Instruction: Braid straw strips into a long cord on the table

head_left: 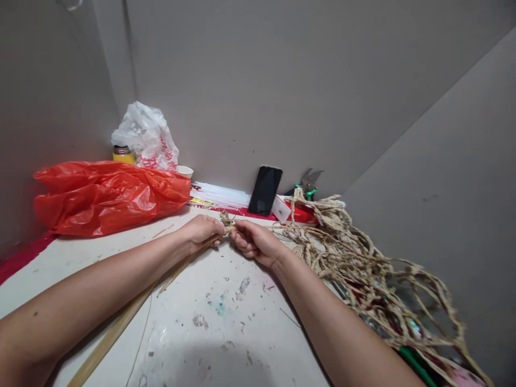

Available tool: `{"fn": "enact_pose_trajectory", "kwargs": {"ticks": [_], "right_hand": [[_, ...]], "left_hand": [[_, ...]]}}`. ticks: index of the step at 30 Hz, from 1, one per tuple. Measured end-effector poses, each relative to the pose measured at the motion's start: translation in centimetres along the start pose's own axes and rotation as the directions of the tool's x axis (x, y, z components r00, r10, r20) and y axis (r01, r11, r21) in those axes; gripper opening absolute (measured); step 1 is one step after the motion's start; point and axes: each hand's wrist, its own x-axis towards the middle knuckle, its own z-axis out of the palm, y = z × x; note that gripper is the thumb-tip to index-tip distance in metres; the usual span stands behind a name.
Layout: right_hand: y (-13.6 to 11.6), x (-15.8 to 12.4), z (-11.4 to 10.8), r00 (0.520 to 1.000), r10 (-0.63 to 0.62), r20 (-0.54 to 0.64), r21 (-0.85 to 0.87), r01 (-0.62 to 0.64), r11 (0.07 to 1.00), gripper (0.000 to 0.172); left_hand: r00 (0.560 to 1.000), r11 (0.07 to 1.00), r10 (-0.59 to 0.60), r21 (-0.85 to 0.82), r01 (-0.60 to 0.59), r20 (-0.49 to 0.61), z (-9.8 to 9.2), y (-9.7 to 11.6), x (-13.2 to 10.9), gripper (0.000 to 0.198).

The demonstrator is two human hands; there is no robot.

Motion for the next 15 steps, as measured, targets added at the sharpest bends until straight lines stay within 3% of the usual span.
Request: {"fn": "enact_pose_trajectory", "kwargs": {"ticks": [6,10,13,15], "right_hand": [[0.03,-0.31,0.34,0.999,-0.048,0.017,-0.021,0.048,0.999,0.024],[0.16,-0.26,0.40,0.998,-0.058,-0.013,-0.039,0.058,0.998,0.027],[0.13,-0.24,0.52,0.997,-0.063,-0.039,-0.050,0.061,0.997,0.028],[0.07,-0.26,0.66,0.995,-0.069,-0.067,-0.070,0.064,0.995,0.028]], "left_hand": [[0.999,0.999,0.024,0.035,-0.023,-0.039,0.09,-0.05,-0.27,0.016],[0.984,0.981,0.155,0.131,-0.143,-0.088,-0.04,-0.15,-0.38,0.018],[0.976,0.957,0.215,0.204,-0.205,-0.026,-0.41,-0.11,-0.15,0.016],[0.983,0.954,0.181,0.238,-0.182,0.026,-0.70,0.07,0.04,0.012]]}}
